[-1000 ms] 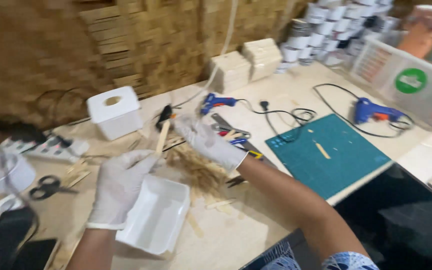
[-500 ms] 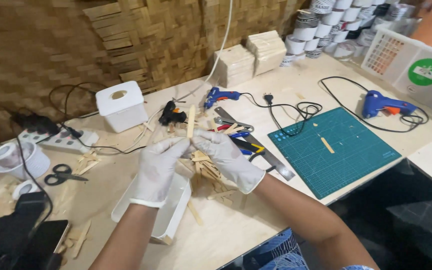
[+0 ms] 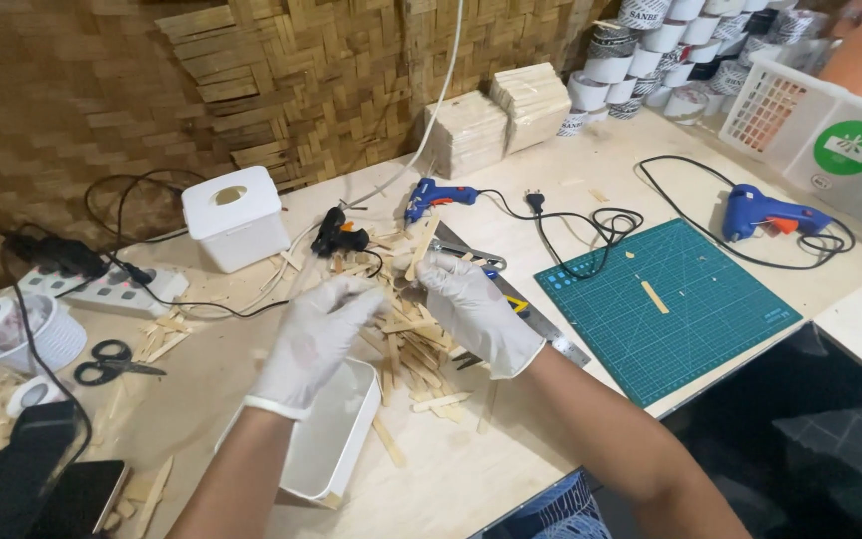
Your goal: Gluing popsicle sticks onto a white plastic container to create a decorative box.
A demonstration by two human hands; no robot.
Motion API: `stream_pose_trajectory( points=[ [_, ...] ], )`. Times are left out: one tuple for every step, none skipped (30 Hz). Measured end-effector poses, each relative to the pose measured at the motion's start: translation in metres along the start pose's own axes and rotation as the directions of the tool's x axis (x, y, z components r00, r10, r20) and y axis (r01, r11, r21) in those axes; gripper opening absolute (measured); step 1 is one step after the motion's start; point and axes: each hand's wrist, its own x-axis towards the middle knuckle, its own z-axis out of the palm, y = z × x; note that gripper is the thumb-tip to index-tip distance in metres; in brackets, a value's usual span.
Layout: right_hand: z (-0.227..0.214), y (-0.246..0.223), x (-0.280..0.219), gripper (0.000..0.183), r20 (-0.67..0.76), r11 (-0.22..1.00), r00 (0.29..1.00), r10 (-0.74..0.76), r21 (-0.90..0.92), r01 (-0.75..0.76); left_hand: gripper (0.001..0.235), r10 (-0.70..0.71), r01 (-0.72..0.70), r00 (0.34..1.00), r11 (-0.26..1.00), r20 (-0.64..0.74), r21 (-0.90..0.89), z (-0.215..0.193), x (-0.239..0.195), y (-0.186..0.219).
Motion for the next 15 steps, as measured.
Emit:
stream_pose_trajectory(
  points=[
    [-0.004, -0.002, 0.002, 0.015, -0.003, 0.999, 1.000, 0.005, -0.050, -0.005, 0.029, 0.025, -0.020, 0.999, 0.989, -0.034, 0.146, -0.008, -0.002, 0.006],
    [-0.009, -0.005, 0.004, 0.020, -0.007, 0.995, 1.000, 0.009, -0.100, -0.010, 0.032, 0.057, -0.036, 0.996, 0.957, -0.064, 0.289, -0.015, -0.003, 0.012],
    [-0.014, -0.002, 0.008, 0.020, -0.013, 0.995, 1.000, 0.005, -0.102, -0.006, 0.032, 0.057, -0.038, 0.997, 0.956, -0.057, 0.290, -0.019, -0.010, 0.021],
    [-0.019, 0.001, 0.011, 0.020, -0.039, 0.990, 0.999, 0.006, -0.144, -0.012, 0.032, 0.051, -0.019, 0.996, 0.930, -0.078, 0.367, -0.023, -0.017, 0.030],
    [-0.024, 0.003, 0.016, 0.020, -0.064, 0.983, 0.998, 0.004, -0.185, -0.016, 0.032, 0.051, -0.003, 0.994, 0.897, -0.098, 0.442, -0.027, -0.022, 0.039],
    [-0.030, 0.005, 0.024, 0.020, -0.069, 0.983, 0.998, -0.004, -0.186, -0.009, 0.032, 0.055, -0.009, 0.994, 0.896, -0.090, 0.444, -0.022, -0.038, 0.063],
    [-0.038, 0.007, 0.030, 0.027, -0.119, 0.979, 0.992, 0.042, -0.194, -0.064, 0.029, 0.012, 0.030, 0.996, 0.898, -0.093, 0.438, -0.017, -0.054, 0.087],
    [-0.046, 0.009, 0.036, 0.035, -0.170, 0.973, 0.982, 0.086, -0.199, -0.120, 0.029, -0.031, 0.069, 0.995, 0.899, -0.094, 0.433, -0.012, -0.071, 0.111],
    [-0.047, 0.008, 0.036, 0.035, -0.183, 0.974, 0.980, 0.076, -0.198, -0.113, 0.029, -0.031, 0.062, 0.996, 0.897, -0.079, 0.437, -0.022, -0.071, 0.106],
    [-0.048, 0.008, 0.036, 0.039, -0.163, 0.968, 0.985, 0.058, -0.232, -0.096, 0.032, 0.192, -0.153, 0.981, 0.831, -0.019, 0.535, -0.032, -0.071, 0.102],
    [-0.049, 0.007, 0.037, 0.043, -0.140, 0.961, 0.989, 0.042, -0.266, -0.079, 0.034, 0.401, -0.352, 0.914, 0.711, 0.061, 0.609, -0.043, -0.071, 0.097],
    [-0.054, 0.007, 0.039, 0.043, -0.151, 0.961, 0.988, 0.033, -0.266, -0.073, 0.034, 0.402, -0.361, 0.913, 0.709, 0.074, 0.606, -0.046, -0.074, 0.095],
    [-0.059, 0.009, 0.042, 0.041, -0.168, 0.960, 0.985, 0.035, -0.268, -0.079, 0.036, 0.464, -0.405, 0.883, 0.676, 0.072, 0.615, -0.050, -0.079, 0.093],
    [-0.063, 0.011, 0.045, 0.039, -0.185, 0.959, 0.982, 0.036, -0.270, -0.086, 0.038, 0.524, -0.448, 0.849, 0.641, 0.070, 0.623, -0.055, -0.083, 0.091],
    [-0.062, 0.008, 0.044, 0.039, -0.188, 0.960, 0.982, 0.031, -0.268, -0.081, 0.038, 0.526, -0.452, 0.847, 0.637, 0.076, 0.624, -0.054, -0.074, 0.079]
  ],
)
